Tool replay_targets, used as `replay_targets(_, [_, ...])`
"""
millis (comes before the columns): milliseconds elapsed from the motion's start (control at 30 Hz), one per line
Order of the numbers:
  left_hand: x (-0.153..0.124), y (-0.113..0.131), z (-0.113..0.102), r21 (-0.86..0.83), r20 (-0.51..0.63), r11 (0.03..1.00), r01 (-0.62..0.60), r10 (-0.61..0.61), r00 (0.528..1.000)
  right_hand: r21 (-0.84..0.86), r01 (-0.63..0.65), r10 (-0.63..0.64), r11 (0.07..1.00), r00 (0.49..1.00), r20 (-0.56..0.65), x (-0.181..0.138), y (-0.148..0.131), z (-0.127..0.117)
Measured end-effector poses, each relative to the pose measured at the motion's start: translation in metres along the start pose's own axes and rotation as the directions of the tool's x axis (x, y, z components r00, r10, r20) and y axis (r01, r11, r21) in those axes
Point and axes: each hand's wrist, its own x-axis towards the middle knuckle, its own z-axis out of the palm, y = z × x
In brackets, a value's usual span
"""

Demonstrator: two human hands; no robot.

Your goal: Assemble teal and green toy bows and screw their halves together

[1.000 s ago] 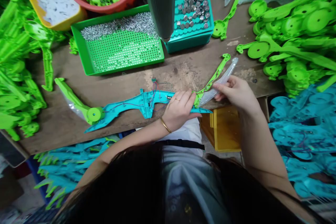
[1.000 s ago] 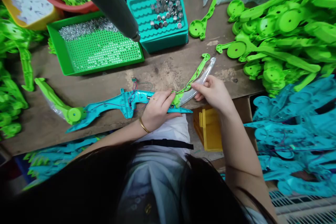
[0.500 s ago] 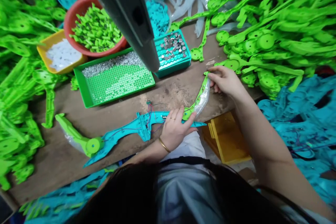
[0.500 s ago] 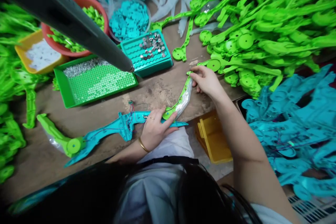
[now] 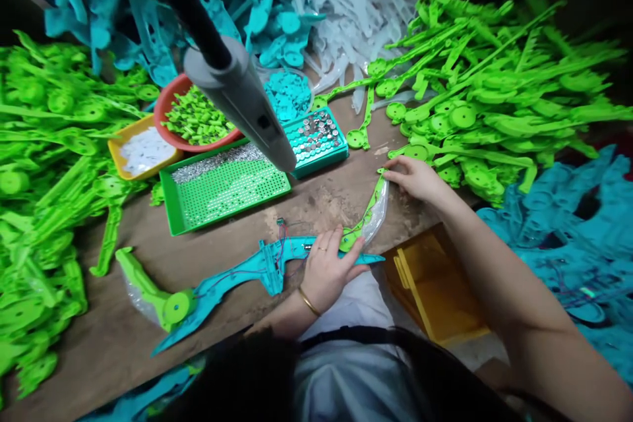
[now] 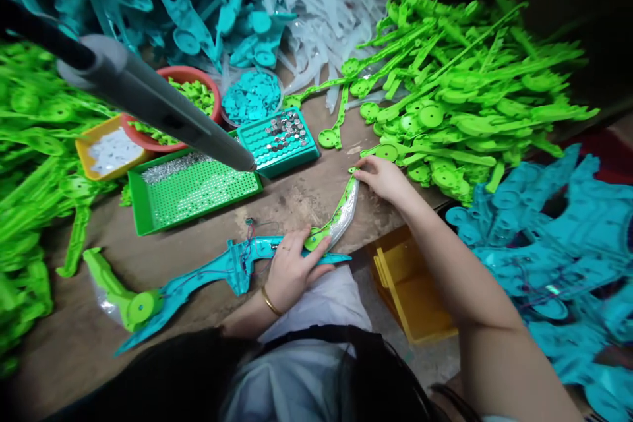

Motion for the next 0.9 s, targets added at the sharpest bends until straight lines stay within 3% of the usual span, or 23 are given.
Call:
replay_targets(100, [0.001, 0.000, -0.001, -0.013, 0.011, 1.000, 0.008, -0.008, 1.000, -0.331, 0.068, -0.119, 0.941, 0.984, -0.134, 0.009, -0.021, 0.000])
replay_targets(233, [0.005, 0.002, -0.007, 0.005, 0.073, 1.000, 0.020, -0.020, 0.997, -0.523, 0.112, -0.240, 0.845, 0.953, -0.185, 0.032, -0.050, 0.018])
replay_targets(333, [0.008, 0.005, -0.012, 0.024, 0.153, 0.999, 0.042, -0.045, 0.987, -0.647, 0.126, -0.308, 0.752, 0.935, -0.176, 0.042, -0.054, 0.034])
replay_targets(500, [0.011, 0.009, -0.017, 0.013, 0.207, 0.998, 0.059, -0.060, 0.976, -0.663, 0.144, -0.340, 0.734, 0.924, -0.175, 0.024, -0.042, 0.033])
replay_targets(733, [0.012, 0.011, -0.014, 0.021, 0.225, 0.999, 0.047, -0.051, 0.973, -0.432, 0.147, -0.299, 0.890, 0.904, -0.307, -0.015, -0.027, 0.003])
replay_targets(800, [0.012, 0.011, -0.013, 0.034, 0.226, 0.998, 0.049, -0.055, 0.973, -0.425, 0.160, -0.297, 0.891, 0.913, -0.279, -0.015, -0.026, 0.004])
replay_targets(900, [0.011, 0.010, -0.012, 0.049, 0.206, 0.998, 0.038, -0.047, 0.977, -0.448, 0.281, -0.377, 0.849, 0.915, -0.141, -0.011, -0.029, 0.011])
